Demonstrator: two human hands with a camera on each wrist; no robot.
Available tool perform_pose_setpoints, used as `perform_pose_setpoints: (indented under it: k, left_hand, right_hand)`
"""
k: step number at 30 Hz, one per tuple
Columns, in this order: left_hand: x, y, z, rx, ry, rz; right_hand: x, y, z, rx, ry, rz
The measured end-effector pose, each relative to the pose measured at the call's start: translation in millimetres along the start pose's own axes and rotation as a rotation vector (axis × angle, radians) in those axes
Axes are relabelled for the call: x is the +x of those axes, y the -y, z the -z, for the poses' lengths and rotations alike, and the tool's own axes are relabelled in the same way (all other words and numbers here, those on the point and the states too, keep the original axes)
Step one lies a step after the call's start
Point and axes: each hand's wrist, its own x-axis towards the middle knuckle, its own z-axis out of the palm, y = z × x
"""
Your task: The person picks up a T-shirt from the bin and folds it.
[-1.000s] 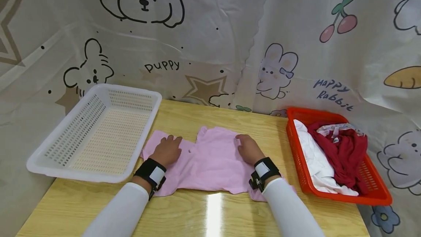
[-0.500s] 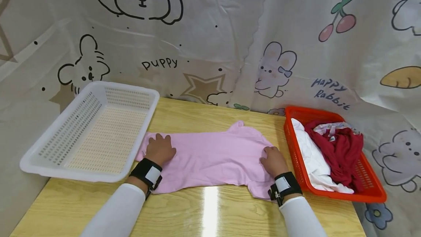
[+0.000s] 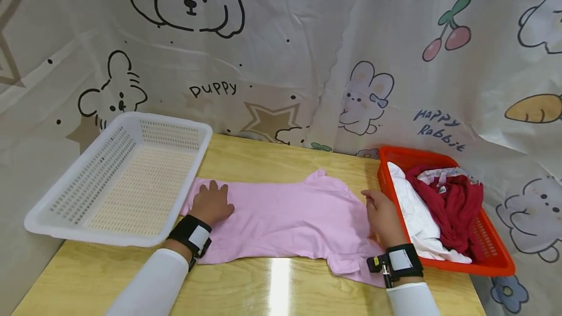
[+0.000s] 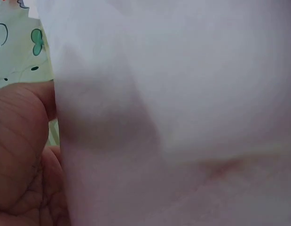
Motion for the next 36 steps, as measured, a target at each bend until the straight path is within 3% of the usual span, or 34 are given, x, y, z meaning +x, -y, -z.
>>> perform_pose_setpoints:
  k: [4,10,13,16,19,25,28,33,36]
  left_hand:
    - [3.0,-0.2,1.9,-0.006,0.011,-0.003]
    - [5.4,0.8,2.6,-0.007,0.014,0.022]
    - [6.3,0.7,2.3,-0.026,0.009,0.007]
    - [6.8,0.5,2.0,-0.053,0.005,-0.004]
    - [6.6,-0.6,2.6,-0.059,-0.005,-0.006]
    - [-1.2,-8.1,4.7,-0.006,-0.014,-0.054]
    - [-8.4,-10.3,4.4,0.000,-0.048,-0.060]
    - [-13.6,-11.3,1.0,-0.051,-0.159,-0.042]
    - [-7.9,-10.5,0.3,-0.119,-0.235,0.007]
  right_hand:
    - [12.6,-1,0,-0.005,0.000,-0.026]
    - [33.2,6,-22,-0.141,0.205,0.137]
    - [39.1,11,-31,-0.179,0.329,0.110]
    - [40.1,12,-35,-0.262,0.381,0.079]
    - [39.3,9,-37,-0.339,0.352,0.083]
    - [29.7,-1,-41,-0.365,0.302,0.102]
    - [23.8,-5,-45,-0.365,0.283,0.126]
    - [21.0,-16,-49,-0.286,0.209,0.105]
    - [25.3,-23,-46,-0.161,0.165,-0.010]
